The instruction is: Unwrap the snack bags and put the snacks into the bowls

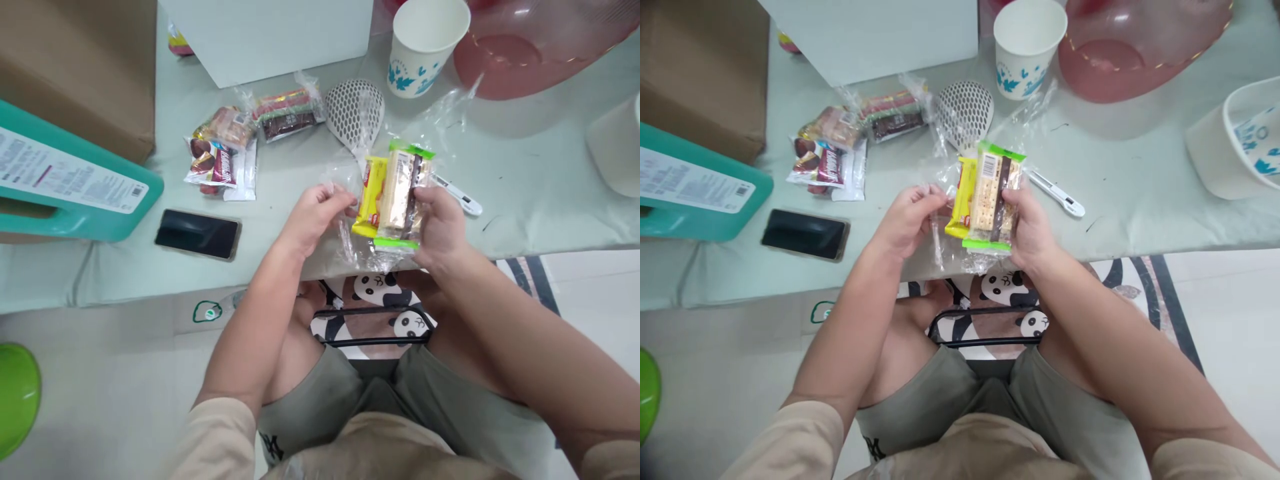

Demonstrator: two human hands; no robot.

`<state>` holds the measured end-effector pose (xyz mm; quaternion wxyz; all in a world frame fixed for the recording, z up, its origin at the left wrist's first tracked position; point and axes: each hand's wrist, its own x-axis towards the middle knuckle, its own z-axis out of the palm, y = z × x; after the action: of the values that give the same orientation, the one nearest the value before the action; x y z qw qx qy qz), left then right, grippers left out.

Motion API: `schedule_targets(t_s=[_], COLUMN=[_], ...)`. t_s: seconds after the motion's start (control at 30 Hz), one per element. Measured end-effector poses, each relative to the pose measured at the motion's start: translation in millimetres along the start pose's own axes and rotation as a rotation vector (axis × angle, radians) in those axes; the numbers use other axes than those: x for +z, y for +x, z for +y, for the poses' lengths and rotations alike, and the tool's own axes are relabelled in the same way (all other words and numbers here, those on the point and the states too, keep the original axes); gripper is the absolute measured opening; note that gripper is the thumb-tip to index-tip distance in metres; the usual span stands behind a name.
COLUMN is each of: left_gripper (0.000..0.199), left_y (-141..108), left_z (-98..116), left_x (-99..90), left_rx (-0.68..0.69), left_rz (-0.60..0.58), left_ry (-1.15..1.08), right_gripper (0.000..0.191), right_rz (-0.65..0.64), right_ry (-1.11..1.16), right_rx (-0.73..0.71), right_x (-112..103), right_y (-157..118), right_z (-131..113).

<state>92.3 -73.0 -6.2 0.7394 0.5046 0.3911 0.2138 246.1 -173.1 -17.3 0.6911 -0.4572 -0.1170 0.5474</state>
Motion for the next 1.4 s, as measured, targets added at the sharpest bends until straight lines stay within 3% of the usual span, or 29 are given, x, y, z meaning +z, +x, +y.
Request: schedule_targets(t_s=[0.07,0.2,0.43,0.53,0.67,0.73,0.9,1.07,1.23,1.33,1.4], left_gripper=[0.034,0.036,0.038,0.039,0.042,0.04,0.047,0.034,0.033,0.034,0.041], left_y=[-2,-8,-15,-14,-12,-10,-5,0,4,7,9], left_z=[3,13,28,30,31,32,34,33,27,22,19], left_x=[0.3,-2.5,-2.3,-4.2,-11.0,-14.1,-22.4,-34.2,-38.7,-41.0,-43.6], left_rx=[0.071,0.161,0.165,0.173,0.233,0.244,0.3,0.374,0.382,0.389,0.4], left_rz=[-0.012,-0.148,-0.193,-0.076,-0.057,0.015,0.124,0.315,0.273,0.385,0.393], left_ry=[-0.091,-0.232,-0.414,-0.4,-0.461,-0.438,-0.525,-0.428,-0.548,-0.381,-0.288], right_gripper=[0.036,0.044,0.046,0.052,0.069,0.075,0.083,0.057,0.039,0.035,0.032], right_rz=[-0.011,-0.068,-0.156,-0.144,-0.153,-0.158,-0.174,-0.07,0.028,0.034,0.053], right_ry=[0.066,0.128,0.046,0.041,0.114,0.154,0.009,0.091,0.167,0.156,0.161], right_rx=[0.064,0.134,0.146,0.112,0.137,0.171,0.12,0.132,0.064,0.026,0.018], right_x=[1,3,8,10,10,9,1,3,3,-2,-4], right_y=[0,-1,-4,-5,-7,-7,0,0,0,3,3], right_z=[1,7,15,15,13,12,10,11,11,8,6])
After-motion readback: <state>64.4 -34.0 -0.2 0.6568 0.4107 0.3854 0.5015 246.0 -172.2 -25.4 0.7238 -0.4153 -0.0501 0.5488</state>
